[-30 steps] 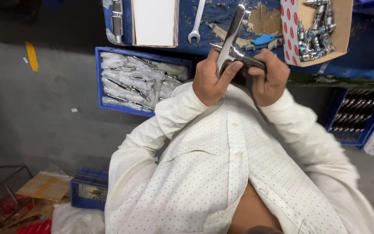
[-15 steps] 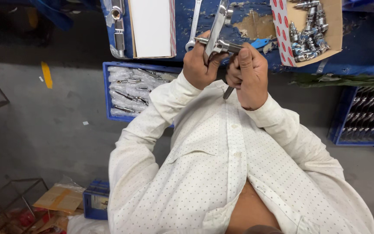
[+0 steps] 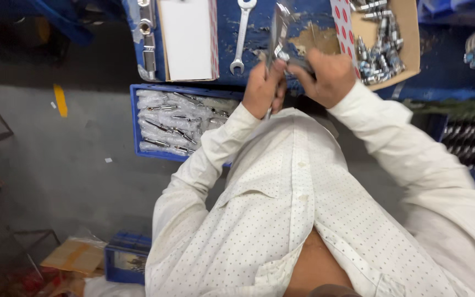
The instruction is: The person assembles a metal faucet by using a screwdriver to tighten a small screw into the handle and then manually fitting a metal component into the base.
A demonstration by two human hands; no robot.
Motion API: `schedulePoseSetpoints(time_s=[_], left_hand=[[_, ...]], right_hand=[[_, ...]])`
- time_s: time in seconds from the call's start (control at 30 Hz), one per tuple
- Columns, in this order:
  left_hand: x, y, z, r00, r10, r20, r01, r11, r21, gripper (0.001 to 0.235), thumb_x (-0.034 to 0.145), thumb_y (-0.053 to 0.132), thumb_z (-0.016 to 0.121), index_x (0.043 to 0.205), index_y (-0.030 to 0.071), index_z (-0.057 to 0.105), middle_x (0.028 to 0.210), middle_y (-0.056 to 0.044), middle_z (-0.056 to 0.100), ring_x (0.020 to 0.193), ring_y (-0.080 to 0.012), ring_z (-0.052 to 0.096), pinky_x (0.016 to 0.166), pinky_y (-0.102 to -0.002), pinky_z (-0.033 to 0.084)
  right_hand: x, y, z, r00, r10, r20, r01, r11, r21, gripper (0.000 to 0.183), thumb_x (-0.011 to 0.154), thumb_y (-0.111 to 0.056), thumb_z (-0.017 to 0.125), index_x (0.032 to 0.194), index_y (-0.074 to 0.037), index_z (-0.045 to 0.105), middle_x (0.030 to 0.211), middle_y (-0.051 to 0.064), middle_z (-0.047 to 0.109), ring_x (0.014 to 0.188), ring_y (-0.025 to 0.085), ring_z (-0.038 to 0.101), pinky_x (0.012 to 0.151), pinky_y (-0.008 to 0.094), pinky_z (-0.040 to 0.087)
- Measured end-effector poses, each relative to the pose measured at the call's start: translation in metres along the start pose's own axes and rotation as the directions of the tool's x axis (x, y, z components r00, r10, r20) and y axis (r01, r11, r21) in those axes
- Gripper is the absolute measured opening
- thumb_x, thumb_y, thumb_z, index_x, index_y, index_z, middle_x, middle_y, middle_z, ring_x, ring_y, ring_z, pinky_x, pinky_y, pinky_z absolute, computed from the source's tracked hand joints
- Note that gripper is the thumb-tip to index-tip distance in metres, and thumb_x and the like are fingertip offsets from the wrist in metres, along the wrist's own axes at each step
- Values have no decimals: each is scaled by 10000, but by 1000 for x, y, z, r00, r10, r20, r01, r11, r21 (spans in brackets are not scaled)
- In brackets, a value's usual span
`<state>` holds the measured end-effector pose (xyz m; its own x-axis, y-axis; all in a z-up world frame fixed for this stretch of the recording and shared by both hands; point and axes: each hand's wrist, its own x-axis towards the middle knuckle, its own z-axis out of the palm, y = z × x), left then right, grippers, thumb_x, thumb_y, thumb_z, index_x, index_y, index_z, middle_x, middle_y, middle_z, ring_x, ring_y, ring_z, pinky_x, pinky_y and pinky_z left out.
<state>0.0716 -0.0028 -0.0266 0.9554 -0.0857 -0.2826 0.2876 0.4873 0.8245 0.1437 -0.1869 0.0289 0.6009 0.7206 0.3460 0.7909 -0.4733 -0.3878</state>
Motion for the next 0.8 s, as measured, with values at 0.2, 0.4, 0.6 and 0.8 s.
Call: schedulePoseSetpoints(time_s=[0.2, 0.4, 0.6, 0.8], left_hand=[[-17, 6, 13, 752, -619, 224, 553, 779, 295, 486, 1016, 521, 541, 981, 43, 625, 571, 31, 452, 377, -46, 417, 310, -241, 331], [-16, 24, 76, 982, -167, 89, 131, 937, 323, 498, 1006, 552, 498, 957, 59, 551, 566, 16, 506, 363, -88, 486, 311, -290, 393], [30, 22, 117, 641, 767, -23, -488, 430, 760, 468, 1106, 505, 538, 1132, 38, 556, 758, -42, 659, 628, -146, 685, 567, -325, 533], [44, 27, 98, 441, 839, 319, -508, -59, 859, 505, 1063, 358, 691, 1271, -61, 501, 915, -128, 686, 721, -253, 723, 610, -338, 581]], right_hand=[[3, 34, -47, 495, -760, 421, 856, 511, -83, 166, 852, -256, 685, 820, -102, 631, 628, 34, 624, 540, 174, 681, 414, 310, 509], [22, 66, -102, 567, -750, 342, 796, 605, 8, 169, 930, -266, 661, 868, -115, 618, 639, 48, 633, 552, 193, 672, 445, 344, 505], [-5, 47, -68, 984, 136, -113, 5, 618, 786, 397, 1149, -464, 559, 980, -107, 514, 644, 0, 491, 479, 108, 451, 429, 274, 346], [-23, 41, -69, 880, 209, 427, -372, -260, 891, 453, 1058, -573, 482, 986, -128, 525, 615, -57, 305, 453, 58, 224, 402, 247, 197]])
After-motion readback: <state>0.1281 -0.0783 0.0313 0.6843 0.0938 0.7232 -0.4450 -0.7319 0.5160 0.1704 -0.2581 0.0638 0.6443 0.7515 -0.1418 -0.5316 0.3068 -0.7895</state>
